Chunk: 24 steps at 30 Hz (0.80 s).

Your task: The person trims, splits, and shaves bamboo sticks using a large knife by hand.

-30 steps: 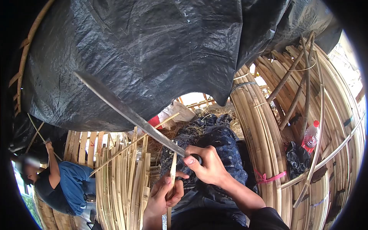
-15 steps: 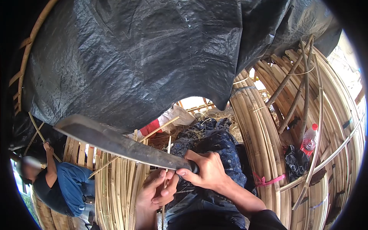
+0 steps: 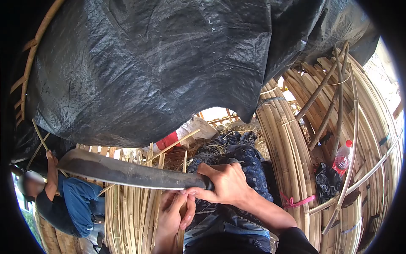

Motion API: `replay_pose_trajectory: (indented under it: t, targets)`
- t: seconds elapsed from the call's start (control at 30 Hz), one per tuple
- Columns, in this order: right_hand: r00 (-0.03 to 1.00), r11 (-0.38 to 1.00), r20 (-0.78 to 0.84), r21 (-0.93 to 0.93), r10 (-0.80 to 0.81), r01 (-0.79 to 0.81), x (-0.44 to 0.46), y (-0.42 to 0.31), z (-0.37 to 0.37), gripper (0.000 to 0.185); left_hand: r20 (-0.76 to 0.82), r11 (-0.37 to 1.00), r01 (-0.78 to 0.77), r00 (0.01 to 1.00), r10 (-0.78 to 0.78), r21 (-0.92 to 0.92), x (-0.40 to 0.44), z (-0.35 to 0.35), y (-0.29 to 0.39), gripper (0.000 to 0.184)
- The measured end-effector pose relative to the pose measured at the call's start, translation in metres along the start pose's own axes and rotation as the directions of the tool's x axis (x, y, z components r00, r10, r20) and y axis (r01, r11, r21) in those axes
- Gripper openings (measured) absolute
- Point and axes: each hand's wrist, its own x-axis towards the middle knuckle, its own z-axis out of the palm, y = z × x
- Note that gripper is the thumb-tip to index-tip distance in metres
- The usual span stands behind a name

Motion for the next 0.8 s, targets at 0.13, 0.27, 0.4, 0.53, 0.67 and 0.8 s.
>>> replay_pose_trajectory:
  t: [0.13,0.27,0.4,0.53,0.67,0.8]
  targets:
    - [0.997,0.997,0.012,0.022,-0.073,0.072,0.002,-0.002,-0.002,0.062,0.001,0.998,0.053,0.999,-0.053,0.022,-0.005,0.003,-0.003,0.024]
    - [0.996,0.998,0.059,-0.004,-0.061,0.062,0.0,0.0,-0.004,0.063,-0.009,0.997,0.054,0.999,-0.054,0.046,-0.009,0.002,-0.007,0.025]
    - [0.99,0.99,-0.036,0.048,-0.134,0.135,0.002,0.033,0.01,0.07,-0.026,0.997,0.063,0.998,-0.064,-0.043,-0.014,0.007,-0.003,0.028]
    - [0.981,0.995,-0.17,0.015,-0.099,0.103,-0.008,0.084,0.046,0.077,0.023,0.99,0.086,0.996,-0.084,-0.114,-0.004,-0.002,-0.008,0.03]
    - [0.914,0.971,-0.33,-0.033,-0.234,0.237,-0.01,0.121,0.068,0.068,0.006,0.975,0.149,0.989,-0.15,-0.164,-0.007,-0.006,-0.014,0.03]
    - [0.78,0.901,-0.467,0.101,0.417,-0.422,-0.024,0.193,0.085,0.057,0.006,0.972,0.1,0.995,-0.101,-0.212,-0.04,-0.009,0.006,0.029]
